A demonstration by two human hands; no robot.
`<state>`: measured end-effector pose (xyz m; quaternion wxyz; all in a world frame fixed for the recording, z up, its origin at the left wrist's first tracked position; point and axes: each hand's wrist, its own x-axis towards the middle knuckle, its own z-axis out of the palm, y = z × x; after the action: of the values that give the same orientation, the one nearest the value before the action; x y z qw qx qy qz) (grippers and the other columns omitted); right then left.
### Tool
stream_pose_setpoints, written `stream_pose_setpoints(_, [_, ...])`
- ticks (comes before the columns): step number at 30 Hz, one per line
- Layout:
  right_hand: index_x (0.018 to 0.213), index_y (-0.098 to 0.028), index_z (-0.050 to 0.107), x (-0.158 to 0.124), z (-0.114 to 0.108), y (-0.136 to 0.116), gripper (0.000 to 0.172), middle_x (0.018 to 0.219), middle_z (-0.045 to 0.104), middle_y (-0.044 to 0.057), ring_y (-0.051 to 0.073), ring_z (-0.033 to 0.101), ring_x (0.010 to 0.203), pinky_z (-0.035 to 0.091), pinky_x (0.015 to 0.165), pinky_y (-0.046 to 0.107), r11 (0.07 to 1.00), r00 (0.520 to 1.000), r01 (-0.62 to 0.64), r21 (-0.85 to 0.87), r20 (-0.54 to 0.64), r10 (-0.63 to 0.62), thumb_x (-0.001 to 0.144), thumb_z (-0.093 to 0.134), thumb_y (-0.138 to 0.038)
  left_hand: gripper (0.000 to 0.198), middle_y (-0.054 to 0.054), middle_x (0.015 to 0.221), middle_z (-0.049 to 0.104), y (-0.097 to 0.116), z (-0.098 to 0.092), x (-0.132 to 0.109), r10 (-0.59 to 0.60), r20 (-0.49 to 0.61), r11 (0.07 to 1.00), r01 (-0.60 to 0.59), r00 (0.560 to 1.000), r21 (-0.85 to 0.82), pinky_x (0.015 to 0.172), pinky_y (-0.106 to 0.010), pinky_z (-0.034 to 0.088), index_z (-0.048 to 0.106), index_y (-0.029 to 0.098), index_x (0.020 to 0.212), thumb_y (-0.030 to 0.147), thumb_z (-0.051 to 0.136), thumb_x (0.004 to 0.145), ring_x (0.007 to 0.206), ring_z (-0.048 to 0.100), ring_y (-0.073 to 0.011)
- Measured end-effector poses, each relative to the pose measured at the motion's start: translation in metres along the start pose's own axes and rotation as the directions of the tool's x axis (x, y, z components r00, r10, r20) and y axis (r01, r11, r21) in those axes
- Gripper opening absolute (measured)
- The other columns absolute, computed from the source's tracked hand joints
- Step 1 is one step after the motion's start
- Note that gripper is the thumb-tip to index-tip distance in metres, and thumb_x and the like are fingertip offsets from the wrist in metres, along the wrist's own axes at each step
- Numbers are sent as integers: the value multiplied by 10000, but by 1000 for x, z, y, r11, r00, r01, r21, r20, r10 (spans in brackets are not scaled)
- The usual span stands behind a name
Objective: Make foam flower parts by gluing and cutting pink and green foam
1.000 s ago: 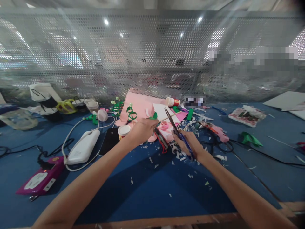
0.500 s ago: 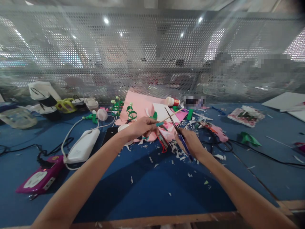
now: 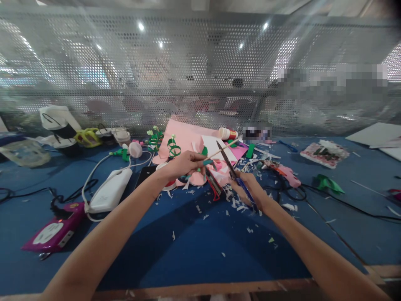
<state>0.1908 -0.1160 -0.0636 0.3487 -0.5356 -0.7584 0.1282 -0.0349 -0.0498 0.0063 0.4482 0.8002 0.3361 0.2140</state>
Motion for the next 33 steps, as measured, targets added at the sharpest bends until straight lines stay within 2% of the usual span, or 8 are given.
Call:
stream_pose_setpoints(2, [699, -184, 552, 0, 1, -1, 183, 524, 528, 2, 153, 520, 490, 355, 473, 237, 999, 1000, -11, 37, 20, 10, 807, 467, -306, 301, -30, 648, 642, 0, -3, 1, -19, -10, 999, 19, 1000, -34, 388, -157, 247, 660, 147, 1056, 277, 535, 815, 393, 315, -18])
stream_pose_setpoints(5, [697, -180, 563, 1, 1, -2, 219, 544, 552, 8, 165, 544, 536, 375, 511, 242, 1000, 1000, -5, 5, 22, 5, 814, 477, -345, 275, -30, 649, 647, -1, -7, 1, -37, 3, 999, 37, 999, -24, 376, -148, 252, 675, 133, 1013, 260, 534, 814, 380, 319, -11])
stream_pose_setpoints(11, [717, -172, 565, 2, 0, -3, 284, 524, 523, -5, 156, 535, 536, 372, 527, 242, 1000, 999, -25, 7, 40, 25, 829, 481, -419, 297, -45, 666, 673, 2, -4, 1, -20, -101, 991, 33, 995, 128, 373, -162, 286, 677, 140, 1036, 236, 523, 800, 375, 336, -21])
stream_pose_setpoints(17, [697, -166, 553, 1, -2, -4, 312, 567, 531, -6, 138, 512, 544, 366, 527, 236, 997, 998, -36, 69, 48, 33, 832, 483, -438, 254, -51, 685, 694, 8, 1, -1, 8, -122, 970, 22, 993, 244, 374, -179, 282, 726, 140, 867, 258, 515, 792, 378, 349, -29])
stream_pose_setpoints(22, [769, -166, 575, 2, -2, -3, 271, 572, 531, 1, 152, 524, 547, 368, 534, 251, 999, 999, -17, 35, 40, 15, 847, 453, -395, 274, -37, 650, 694, 12, 8, -3, 67, -209, 947, 4, 976, 322, 424, -188, 321, 726, 149, 922, 244, 497, 806, 416, 403, -52])
stream_pose_setpoints(27, [720, -174, 555, 2, -1, -2, 211, 566, 543, 13, 162, 540, 540, 365, 531, 256, 1000, 1000, -16, 19, 14, 16, 831, 466, -329, 281, -39, 702, 710, 16, 17, -4, 81, -392, 929, 73, 916, 364, 483, -200, 379, 713, 138, 978, 178, 536, 764, 526, 524, -95])
stream_pose_setpoints(33, [706, -166, 532, 1, 0, -2, 199, 512, 488, -15, 137, 497, 485, 342, 488, 239, 998, 999, -37, 48, 25, 36, 823, 470, -315, 287, -58, 755, 729, 12, 18, -4, 96, -385, 929, 56, 918, 365, 475, -207, 388, 702, 140, 1000, 175, 545, 761, 530, 541, -101])
